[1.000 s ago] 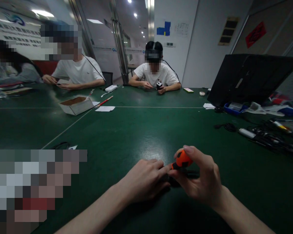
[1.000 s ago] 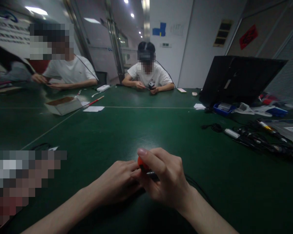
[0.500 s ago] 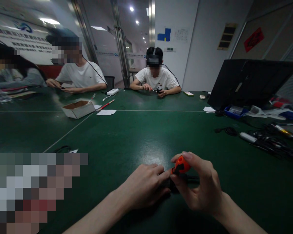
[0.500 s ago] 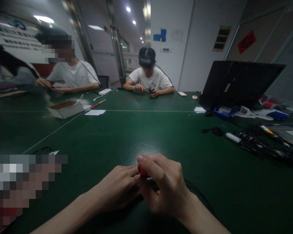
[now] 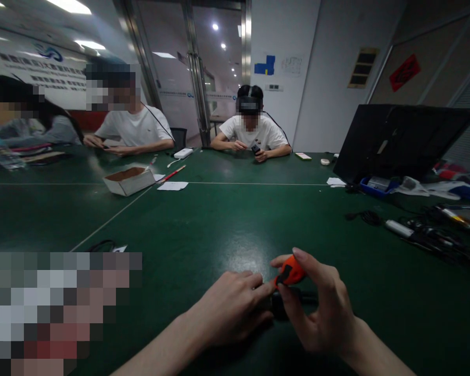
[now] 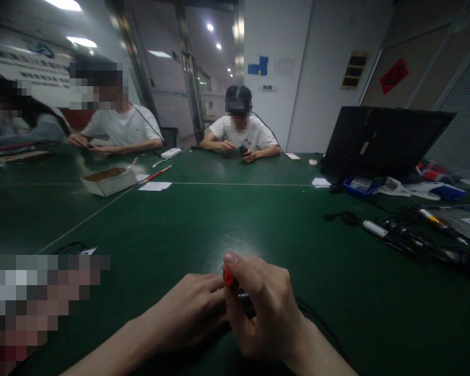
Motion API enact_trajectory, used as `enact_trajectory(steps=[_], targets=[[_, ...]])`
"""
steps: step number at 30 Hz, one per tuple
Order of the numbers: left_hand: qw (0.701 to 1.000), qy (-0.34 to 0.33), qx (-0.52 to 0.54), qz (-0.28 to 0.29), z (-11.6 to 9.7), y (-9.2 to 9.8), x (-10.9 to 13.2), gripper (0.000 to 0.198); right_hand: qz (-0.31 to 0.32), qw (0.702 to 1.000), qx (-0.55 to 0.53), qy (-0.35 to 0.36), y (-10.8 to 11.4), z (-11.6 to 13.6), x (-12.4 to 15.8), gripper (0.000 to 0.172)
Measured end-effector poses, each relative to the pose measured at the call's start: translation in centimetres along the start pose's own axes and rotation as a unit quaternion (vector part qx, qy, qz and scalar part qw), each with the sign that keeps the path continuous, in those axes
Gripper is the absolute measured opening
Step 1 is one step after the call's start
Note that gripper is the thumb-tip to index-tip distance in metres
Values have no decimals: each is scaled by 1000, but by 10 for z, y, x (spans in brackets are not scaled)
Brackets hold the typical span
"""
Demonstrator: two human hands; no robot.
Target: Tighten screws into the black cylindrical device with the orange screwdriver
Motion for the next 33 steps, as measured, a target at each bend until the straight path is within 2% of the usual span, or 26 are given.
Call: enact_trajectory(steps=[7,10,14,21,29,33], targets=[[1000,6,-4,2,-1,1,-1,20,-48,998,28,11,-2,-3,0,59],[1000,10,2,4,-1,1,-1,18,-30,999,21,18,-2,-2,-1,56],[1000,5,7,-5,-1,0,-1,22,4,1000,5,-7,-1,0,-1,57],[1000,11,10,-7,0,-2,0,21,-33,999,29,7,-3,-2,1,60],[1000,8,4,-13,-1,-2,0,23,20,1000,-5,-14,1,1,-1,60],[1000,8,4,-13,-1,-3,1,22,-7,1000,8,-4,0,0,0,60]])
Point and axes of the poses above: each hand's wrist, its own x-axis away from the middle knuckle, its own y-axis out of the back of the hand, z = x × y, the point moved 1 cm from there along -x, towards the middle knuckle, and after that the axes turned 5 degrees about -x, right-handed, at the moved point
